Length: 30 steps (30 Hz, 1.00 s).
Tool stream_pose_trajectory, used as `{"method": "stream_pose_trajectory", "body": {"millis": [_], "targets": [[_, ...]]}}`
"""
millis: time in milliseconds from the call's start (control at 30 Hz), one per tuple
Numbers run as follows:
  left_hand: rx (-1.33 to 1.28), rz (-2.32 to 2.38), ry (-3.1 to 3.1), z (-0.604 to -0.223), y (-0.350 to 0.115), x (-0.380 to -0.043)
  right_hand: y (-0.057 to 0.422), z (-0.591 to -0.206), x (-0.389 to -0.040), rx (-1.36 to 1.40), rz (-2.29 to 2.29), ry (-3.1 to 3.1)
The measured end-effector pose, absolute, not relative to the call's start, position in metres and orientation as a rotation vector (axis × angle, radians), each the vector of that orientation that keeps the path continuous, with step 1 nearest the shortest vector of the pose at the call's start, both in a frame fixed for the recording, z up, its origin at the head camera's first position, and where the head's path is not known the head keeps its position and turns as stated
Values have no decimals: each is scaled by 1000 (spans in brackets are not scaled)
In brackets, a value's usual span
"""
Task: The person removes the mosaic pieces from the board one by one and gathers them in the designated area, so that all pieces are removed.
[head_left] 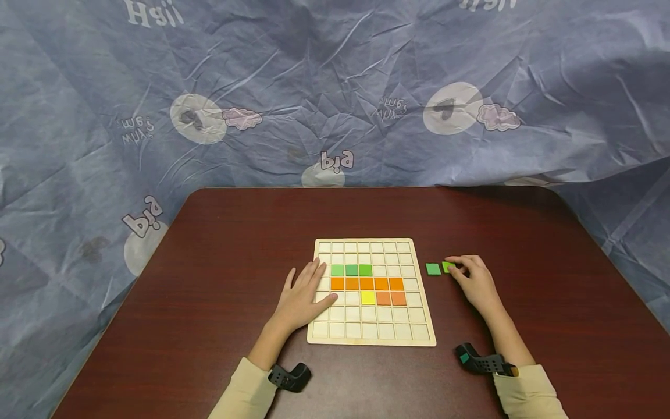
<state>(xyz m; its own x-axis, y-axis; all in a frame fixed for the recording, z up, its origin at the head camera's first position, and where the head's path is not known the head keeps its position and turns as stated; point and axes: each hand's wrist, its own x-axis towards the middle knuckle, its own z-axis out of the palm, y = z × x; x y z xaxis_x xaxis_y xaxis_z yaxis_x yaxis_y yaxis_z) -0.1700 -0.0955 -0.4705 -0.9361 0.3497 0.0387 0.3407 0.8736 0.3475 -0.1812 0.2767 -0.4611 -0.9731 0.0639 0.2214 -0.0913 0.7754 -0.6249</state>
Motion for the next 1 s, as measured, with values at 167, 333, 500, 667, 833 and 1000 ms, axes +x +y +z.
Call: {"method": "stream_pose_trajectory", "body": {"millis": [167, 333, 500, 667, 833, 1000], "targets": [[558, 561, 3012, -470, -96, -169, 277, -463, -182, 24, 979, -2738], [557, 552, 3011, -470, -96, -169, 278, -464, -182, 17, 990, -2744], [555, 565, 3011, -471, -96, -169, 278, -464, -182, 16, 992, -2747], [556, 576, 3012, -471, -96, -169, 278, -463, -182, 9, 994, -2747], [551, 573, 3010, -471, -96, -169, 277, -463, -181, 8, 997, -2753], [554, 561, 3009, -471, -96, -170, 277, -464, -181, 7, 996, -2756]]}}
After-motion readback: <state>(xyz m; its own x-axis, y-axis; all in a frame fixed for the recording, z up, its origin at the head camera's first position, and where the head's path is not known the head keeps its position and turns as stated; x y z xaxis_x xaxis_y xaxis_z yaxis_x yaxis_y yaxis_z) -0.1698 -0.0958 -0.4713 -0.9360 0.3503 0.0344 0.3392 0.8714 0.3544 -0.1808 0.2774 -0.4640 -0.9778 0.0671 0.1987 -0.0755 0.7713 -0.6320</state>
